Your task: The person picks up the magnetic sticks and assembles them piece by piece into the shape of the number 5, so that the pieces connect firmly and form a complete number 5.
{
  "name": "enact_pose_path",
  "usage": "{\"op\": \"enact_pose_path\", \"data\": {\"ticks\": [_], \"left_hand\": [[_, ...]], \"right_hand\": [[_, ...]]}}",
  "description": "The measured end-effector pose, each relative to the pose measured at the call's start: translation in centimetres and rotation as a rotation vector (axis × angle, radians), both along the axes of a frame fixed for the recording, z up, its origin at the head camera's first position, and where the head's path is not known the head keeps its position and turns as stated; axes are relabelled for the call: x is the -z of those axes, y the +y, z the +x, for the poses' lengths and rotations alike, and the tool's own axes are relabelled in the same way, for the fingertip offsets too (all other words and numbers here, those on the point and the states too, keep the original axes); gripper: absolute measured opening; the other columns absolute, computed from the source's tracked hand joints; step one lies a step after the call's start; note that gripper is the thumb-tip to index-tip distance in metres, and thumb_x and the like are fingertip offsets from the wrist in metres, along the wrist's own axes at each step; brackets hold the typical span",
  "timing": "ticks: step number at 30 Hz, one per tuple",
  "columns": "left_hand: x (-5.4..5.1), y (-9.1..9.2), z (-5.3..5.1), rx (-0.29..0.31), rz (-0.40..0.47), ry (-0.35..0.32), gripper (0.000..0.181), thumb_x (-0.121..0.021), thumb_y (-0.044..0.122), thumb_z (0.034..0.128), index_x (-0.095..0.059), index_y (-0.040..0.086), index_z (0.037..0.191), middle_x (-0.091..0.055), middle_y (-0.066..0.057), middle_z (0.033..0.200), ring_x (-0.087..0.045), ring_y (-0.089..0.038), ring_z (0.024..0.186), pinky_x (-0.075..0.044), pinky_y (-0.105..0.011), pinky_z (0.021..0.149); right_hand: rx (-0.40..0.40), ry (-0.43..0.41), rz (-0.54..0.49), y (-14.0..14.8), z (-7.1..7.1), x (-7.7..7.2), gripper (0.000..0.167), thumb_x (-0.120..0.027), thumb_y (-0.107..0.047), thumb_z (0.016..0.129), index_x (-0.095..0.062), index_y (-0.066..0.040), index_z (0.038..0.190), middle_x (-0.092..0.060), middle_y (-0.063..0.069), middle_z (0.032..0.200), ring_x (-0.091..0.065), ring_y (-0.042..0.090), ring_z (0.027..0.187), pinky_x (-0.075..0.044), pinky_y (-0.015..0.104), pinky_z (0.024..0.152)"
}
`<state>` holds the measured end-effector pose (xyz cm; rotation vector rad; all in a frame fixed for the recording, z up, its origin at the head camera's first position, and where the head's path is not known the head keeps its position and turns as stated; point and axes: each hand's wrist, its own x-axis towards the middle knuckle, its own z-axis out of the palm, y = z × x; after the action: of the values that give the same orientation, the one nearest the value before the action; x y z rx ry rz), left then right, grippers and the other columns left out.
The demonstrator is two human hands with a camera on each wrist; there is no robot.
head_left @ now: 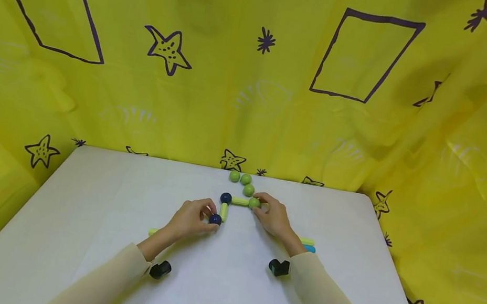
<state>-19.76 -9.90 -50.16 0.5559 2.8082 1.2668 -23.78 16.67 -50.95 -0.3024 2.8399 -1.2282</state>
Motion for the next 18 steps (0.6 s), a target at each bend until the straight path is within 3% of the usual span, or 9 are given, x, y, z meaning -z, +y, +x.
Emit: {"op": "enact_pose_path", "data": {"ticks": [8,15,18], "left_hand": [[0.3,0.2,0.5,-0.004,-0.039,-0.024,0.029,-0.09,0.015,0.0765,-0.067,0.018,0.094,-0.073,0.004,0.086,-0.054,-0.014,0.075,-0.042,-0.031,0.069],[0.0,0.2,1.0,-0.017,-0.013,-0.039,0.027,-0.09,0.011,0.0774,-0.07,0.014,0.095,-0.074,0.001,0.091,-0.059,-0.018,0.082,-0.046,-0.035,0.076],[-0.1,0.1,1.1,-0.019,-0.01,-0.043,0.027,-0.09,0.01,0.0776,-0.071,0.012,0.096,-0.074,0.001,0.093,-0.059,-0.019,0.083,-0.047,-0.036,0.077]], "right_hand": [[-0.004,0.011,-0.001,-0.1,-0.2,0.0,0.037,-0.072,-0.01,0.096,-0.065,-0.012,0.133,-0.068,0.017,0.127,-0.048,0.015,0.059,-0.044,0.032,0.065],[-0.02,0.0,0.016,-0.1,-0.1,-0.3,0.039,-0.07,-0.01,0.097,-0.063,-0.012,0.135,-0.066,0.018,0.13,-0.044,0.014,0.056,-0.042,0.033,0.066],[-0.038,-0.001,0.046,0.1,0.0,-0.6,0.042,-0.069,-0.01,0.097,-0.061,-0.012,0.138,-0.066,0.018,0.131,-0.046,0.018,0.058,-0.044,0.038,0.072]]}}
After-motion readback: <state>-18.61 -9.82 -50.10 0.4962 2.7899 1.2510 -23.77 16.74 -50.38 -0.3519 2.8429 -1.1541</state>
